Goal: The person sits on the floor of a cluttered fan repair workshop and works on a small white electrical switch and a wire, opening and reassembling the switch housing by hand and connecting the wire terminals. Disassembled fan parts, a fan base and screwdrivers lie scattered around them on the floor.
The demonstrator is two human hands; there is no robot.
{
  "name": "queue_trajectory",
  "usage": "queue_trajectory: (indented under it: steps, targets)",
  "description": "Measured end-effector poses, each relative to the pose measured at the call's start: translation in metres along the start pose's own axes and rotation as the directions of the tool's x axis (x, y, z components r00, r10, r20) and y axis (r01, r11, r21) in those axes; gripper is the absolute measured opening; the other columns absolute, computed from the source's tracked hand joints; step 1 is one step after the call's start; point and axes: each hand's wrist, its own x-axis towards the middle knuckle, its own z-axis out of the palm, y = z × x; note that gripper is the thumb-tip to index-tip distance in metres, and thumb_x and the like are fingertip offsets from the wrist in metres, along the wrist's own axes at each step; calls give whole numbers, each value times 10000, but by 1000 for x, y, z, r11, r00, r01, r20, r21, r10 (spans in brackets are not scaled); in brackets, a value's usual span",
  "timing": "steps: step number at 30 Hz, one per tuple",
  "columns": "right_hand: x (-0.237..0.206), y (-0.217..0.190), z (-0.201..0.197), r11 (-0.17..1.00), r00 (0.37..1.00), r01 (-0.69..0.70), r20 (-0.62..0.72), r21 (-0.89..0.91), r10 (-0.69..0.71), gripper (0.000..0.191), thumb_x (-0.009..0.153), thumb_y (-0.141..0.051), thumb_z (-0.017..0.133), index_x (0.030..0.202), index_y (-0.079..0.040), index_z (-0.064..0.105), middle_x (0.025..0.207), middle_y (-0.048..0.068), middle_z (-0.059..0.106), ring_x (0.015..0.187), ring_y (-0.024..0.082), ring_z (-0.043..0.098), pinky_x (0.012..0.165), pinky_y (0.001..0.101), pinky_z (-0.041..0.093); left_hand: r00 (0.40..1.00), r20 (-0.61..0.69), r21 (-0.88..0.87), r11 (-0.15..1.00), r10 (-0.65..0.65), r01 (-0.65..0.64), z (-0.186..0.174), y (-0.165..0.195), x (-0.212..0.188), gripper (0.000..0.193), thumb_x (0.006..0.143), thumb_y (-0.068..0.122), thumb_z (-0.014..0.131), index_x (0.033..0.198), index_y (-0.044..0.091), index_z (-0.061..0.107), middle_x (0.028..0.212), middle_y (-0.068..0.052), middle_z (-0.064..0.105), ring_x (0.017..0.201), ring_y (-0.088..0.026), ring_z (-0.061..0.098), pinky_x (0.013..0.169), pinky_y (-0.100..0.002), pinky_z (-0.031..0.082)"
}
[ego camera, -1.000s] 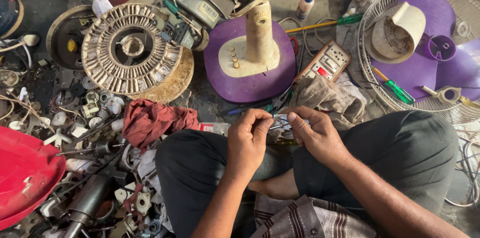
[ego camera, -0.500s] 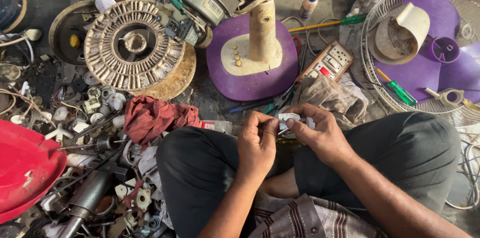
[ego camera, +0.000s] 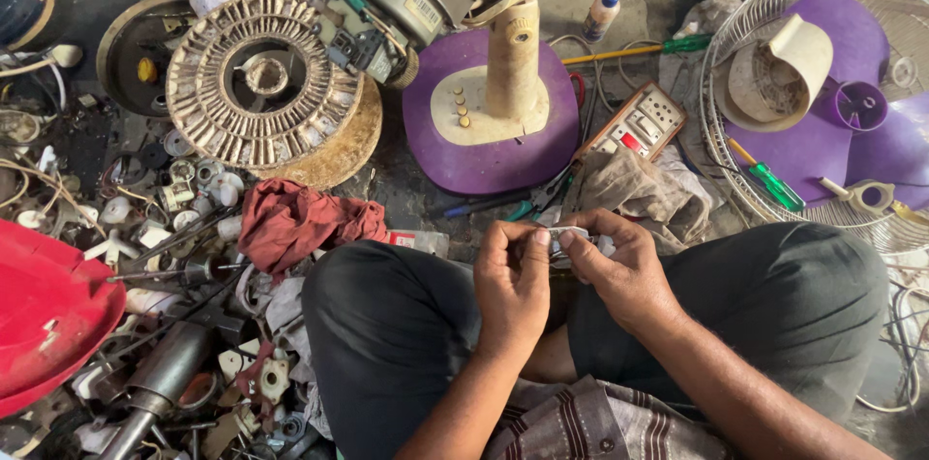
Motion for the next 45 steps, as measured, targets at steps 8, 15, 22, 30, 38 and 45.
queue_trajectory:
  steps: [8,15,22,30,38,45]
  targets:
    - [2,4,0,993,996,-33,-79,113,42,187,898,-76,733,1024,50,676,708,-3,594,595,59,491,531,233,402,995,-6,-129,987,-98,97,4,-11,-1,109,1011,90,661,942,36,597,862,7,632,774,-44,555,702,-226,496]
    - [-2,1,4,976,997,-32,-59,215,46,177,967,-105,653,1050,50,672,766,18,623,628,72,514,555,240,419,992,12,-129,983,-129,130,0,-10,0,84,1015,101,672,984,27,647,855,10,644,765,-51,557,696,-228,490]
    - [6,-9,3,968,995,-95,-2,234,98,272,1020,-166,588,1142,54,691,777,21,625,607,75,498,537,241,401,990,0,-7,990,-138,138,-10,-2,11,61,994,88,694,1011,40,726,878,-4,702,767,-52,588,683,-232,498]
    - [8,-12,-3,969,987,-151,81,196,138,265,992,-191,625,1146,13,695,780,18,639,591,74,511,525,240,402,980,96,132,973,175,-187,-21,18,26,61,977,16,692,1035,30,703,968,-29,711,892,-109,678,790,-257,545]
    - [11,-7,-4,968,989,-147,39,205,142,161,931,-116,720,1038,0,686,775,15,644,578,57,501,510,222,390,989,125,106,990,85,-98,-23,17,24,109,979,44,689,1074,27,738,962,-8,732,830,-61,667,722,-226,540]
    - [9,-10,1,995,995,-98,2,28,98,200,939,-145,719,1078,-1,703,772,-7,641,582,37,508,513,211,418,968,101,10,973,-229,229,-20,6,21,144,962,90,723,1079,22,773,796,53,667,702,-9,551,602,-195,454]
